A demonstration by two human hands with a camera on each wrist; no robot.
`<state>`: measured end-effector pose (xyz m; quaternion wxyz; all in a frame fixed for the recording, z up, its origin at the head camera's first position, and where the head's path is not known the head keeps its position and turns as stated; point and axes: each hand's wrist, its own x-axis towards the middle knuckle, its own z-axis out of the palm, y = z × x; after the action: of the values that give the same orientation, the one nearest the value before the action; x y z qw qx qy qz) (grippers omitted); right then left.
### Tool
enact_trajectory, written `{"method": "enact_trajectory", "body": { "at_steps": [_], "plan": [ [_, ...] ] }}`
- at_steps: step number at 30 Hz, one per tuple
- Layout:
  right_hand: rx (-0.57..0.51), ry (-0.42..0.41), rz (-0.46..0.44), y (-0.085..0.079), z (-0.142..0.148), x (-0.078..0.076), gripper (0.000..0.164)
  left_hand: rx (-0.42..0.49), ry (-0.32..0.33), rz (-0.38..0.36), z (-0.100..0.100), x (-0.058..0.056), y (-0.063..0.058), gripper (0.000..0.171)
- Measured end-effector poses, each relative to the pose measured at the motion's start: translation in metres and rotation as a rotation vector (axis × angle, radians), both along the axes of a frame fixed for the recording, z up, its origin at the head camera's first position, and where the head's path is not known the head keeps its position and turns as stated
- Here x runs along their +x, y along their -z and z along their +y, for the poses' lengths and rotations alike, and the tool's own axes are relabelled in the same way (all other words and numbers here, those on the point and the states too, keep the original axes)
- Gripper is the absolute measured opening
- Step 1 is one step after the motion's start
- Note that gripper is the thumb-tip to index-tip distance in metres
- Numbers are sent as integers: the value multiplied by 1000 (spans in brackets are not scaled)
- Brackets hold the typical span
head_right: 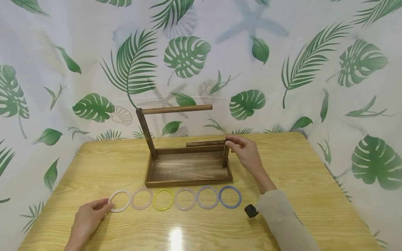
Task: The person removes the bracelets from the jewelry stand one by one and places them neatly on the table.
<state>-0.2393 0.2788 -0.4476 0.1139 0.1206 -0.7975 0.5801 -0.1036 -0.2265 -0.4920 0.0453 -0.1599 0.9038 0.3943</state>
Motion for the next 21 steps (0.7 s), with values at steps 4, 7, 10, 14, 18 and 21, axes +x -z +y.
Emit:
{"method": "enact_trajectory", "body": {
  "at_steps": [4,7,10,14,18,21],
  "plan": [
    [-3,1,2,0,-1,0,37,3,1,-4,0,0,-1,51],
    [-4,0,2,1,0,0,40,3,-4,-9,0,1,-1,51],
    [-6,-4,5,1,0,0,41,3,-8,-12,-1,1,-1,51],
    [-5,-8,8,1,0,0,41,0,-22,-18,-1,0,-1,50],
    [-4,-11,5,1,1,0,40,9,-39,-28,-3,-1,-2,51],
    [-4,-14,4,1,2,0,39,21,-45,-19,-5,-2,-3,51]
  ]
}}
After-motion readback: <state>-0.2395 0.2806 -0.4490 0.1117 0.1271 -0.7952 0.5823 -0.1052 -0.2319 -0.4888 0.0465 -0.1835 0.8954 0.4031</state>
